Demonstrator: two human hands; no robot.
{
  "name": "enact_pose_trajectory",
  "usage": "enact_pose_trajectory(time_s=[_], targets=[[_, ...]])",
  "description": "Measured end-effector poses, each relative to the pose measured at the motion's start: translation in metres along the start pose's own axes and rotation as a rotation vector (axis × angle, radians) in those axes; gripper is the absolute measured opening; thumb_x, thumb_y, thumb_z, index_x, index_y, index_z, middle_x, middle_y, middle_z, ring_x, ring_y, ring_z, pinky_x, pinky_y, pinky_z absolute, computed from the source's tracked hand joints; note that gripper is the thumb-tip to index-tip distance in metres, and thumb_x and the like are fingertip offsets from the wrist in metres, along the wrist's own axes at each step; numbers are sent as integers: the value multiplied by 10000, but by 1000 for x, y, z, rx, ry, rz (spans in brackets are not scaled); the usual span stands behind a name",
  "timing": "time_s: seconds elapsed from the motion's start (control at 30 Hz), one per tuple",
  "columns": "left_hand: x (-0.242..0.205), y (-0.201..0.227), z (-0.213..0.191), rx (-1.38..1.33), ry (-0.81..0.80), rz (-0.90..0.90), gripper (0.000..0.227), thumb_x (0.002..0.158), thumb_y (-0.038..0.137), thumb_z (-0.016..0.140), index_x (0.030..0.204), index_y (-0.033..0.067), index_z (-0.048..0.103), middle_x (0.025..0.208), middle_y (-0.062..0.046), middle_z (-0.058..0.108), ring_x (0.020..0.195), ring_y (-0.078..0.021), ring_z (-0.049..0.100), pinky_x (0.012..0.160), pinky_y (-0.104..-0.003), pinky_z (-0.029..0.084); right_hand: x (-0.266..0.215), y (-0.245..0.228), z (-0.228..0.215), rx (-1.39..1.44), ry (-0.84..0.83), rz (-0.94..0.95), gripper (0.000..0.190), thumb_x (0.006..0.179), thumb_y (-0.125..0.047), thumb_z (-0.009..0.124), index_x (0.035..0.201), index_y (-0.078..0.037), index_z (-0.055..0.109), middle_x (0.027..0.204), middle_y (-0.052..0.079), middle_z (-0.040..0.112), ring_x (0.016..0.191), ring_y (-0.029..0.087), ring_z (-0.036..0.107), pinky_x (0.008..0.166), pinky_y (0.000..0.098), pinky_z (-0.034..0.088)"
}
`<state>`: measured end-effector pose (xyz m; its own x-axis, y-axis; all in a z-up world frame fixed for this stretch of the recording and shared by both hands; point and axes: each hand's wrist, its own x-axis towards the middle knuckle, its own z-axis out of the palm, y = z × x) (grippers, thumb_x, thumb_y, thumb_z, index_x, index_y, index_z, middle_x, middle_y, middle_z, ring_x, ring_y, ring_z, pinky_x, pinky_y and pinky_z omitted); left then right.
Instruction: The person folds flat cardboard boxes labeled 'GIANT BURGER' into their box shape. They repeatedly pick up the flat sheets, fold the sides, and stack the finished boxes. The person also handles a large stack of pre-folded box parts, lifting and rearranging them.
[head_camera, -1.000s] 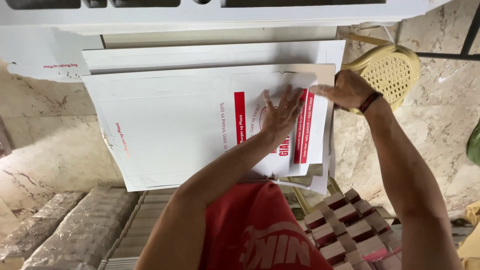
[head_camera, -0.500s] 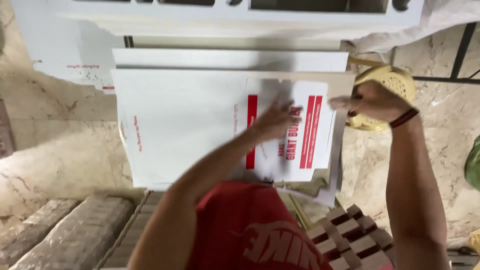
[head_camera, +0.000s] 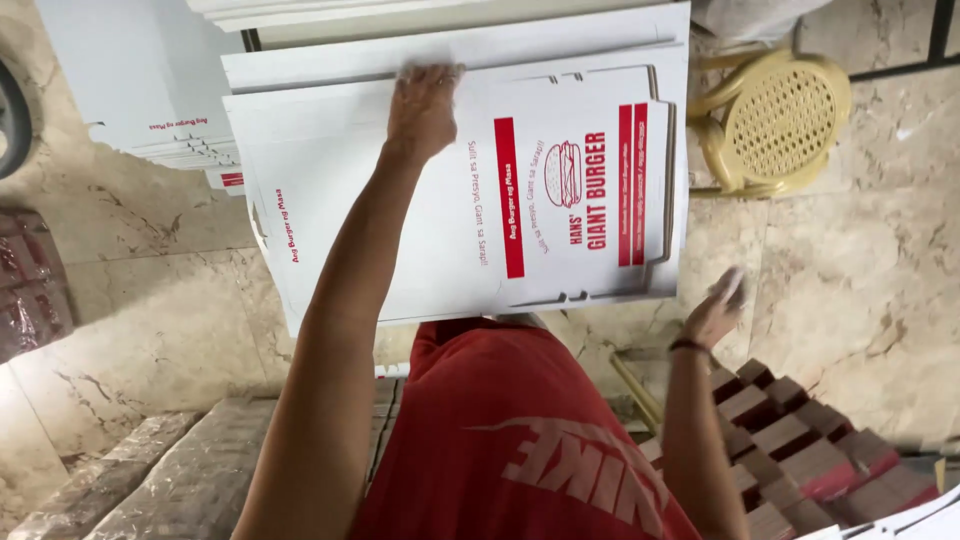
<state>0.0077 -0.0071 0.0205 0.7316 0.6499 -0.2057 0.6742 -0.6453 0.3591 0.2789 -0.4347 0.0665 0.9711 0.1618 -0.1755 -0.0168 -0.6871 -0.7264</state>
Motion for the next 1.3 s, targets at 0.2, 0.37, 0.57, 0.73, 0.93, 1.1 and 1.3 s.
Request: enact_pose_trajectory(time_s=[0.2,0.37,0.57,0.73,0.93,1.1,1.3], targets=[[4,-14,5,76,-39,52,724,868,-11,631,1551,89,413,1422,-87,563,1291,-359,472,1121,-517,351,-169,57,56,491,-644,754,555,974,-627,364,1366,-284,556,1373,32,660,1243,220,636,902,422,476],[8,-7,-30,87,-226,42,816,984,172,665,1619,148,154,1468,-168,544,1313,-383,510,1092,-604,387,-243,-15,113,579,-620,625,212,893,-144,725,978,51,725,946,159,755,823,318,716,744,438,615],[-117,85,-50,118,-404,622,777,777,144,829,1499,154,542,1585,-182,416,1473,-486,296,1132,-706,336,-264,112,176,743,-538,674,418,1054,-151,604,1431,-34,468,1178,211,637,910,365,717,873,591,645],[-159,119,47,340,-505,832,722,923,426,647,1592,333,389,1725,-38,171,1562,-436,93,1123,-808,228,-261,60,161,718,-431,719,316,1002,-179,670,1254,-3,599,1023,133,669,852,301,714,854,572,643],[-175,136,50,428,-586,722,580,1121,486,373,1647,290,226,1736,80,55,1575,-404,-12,1135,-854,116,-264,101,171,374,-328,474,188,925,-197,720,793,-73,668,771,55,659,786,197,707,750,355,598],[-166,126,32,442,-616,783,682,974,225,666,1573,401,391,1736,70,112,1577,-413,41,1127,-849,184,-286,34,152,415,-321,580,258,967,-249,694,996,4,653,964,208,718,958,350,742,857,558,583],[-150,100,-5,350,-623,513,1028,798,40,776,1600,466,295,1738,-25,-22,1549,-488,-28,1082,-886,200,-285,39,170,614,-411,668,493,1026,-237,651,1348,52,414,1046,222,642,885,410,738,815,618,621]])
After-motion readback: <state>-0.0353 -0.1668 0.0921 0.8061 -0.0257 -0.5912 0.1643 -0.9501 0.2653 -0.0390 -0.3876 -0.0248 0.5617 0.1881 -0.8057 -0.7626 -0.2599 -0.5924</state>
